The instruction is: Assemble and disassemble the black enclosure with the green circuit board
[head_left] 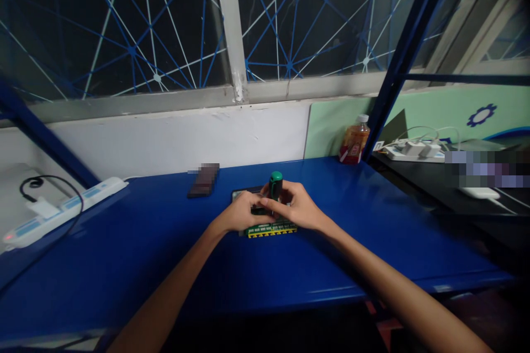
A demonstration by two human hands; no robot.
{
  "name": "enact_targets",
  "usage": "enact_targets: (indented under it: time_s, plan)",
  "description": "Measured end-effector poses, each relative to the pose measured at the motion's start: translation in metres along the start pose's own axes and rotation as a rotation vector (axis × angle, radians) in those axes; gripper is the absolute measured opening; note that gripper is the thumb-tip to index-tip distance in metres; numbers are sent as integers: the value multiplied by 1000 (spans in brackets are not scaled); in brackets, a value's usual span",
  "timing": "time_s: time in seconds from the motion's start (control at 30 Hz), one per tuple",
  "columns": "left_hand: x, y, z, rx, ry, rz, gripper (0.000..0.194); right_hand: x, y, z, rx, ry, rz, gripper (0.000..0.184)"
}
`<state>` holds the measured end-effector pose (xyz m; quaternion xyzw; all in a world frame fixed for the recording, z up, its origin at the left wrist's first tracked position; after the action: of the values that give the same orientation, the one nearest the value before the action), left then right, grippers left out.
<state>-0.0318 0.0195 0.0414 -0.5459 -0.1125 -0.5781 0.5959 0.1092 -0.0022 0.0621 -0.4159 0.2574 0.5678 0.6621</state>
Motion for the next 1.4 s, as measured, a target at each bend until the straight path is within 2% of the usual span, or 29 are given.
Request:
enact_targets:
  time_s: [0.27, 0.43, 0.67, 0.83, 1.03, 1.2, 1.4]
  plan:
    - [-2, -2, 2, 33, -3, 11, 19, 3, -1, 2, -29, 40, 37, 28]
    - [3, -2, 2, -36, 27, 2, 18, 6, -3, 3, -43, 66, 71, 29]
    - [-2, -3, 2, -3, 19, 14, 19, 4, -4, 3, -59, 81, 101, 30]
    - [-1, -1, 1, -62, 10, 23, 19, 2, -5, 3, -61, 55, 77, 30]
    - [-2, -2, 3, -18, 32, 22, 20, 3, -5, 3, -52, 62, 69, 29]
    - [-2, 0, 1, -81, 47, 37, 19, 5, -4, 4, -56, 70, 73, 30]
    - [-1, -1, 1, -37, 30, 9, 19, 5, -3, 2, -72, 79, 79, 27]
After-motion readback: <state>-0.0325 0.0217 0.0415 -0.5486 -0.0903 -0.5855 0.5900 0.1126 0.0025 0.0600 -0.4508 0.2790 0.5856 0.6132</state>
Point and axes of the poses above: each hand's wrist, its own z-axis towards the middle knuckle, its own y-axis out of the palm, x = y × z, the point moved 4 cm from there along z, towards the middle knuckle, and after that the axes turned 15 degrees about x, right-handed, at the moved point
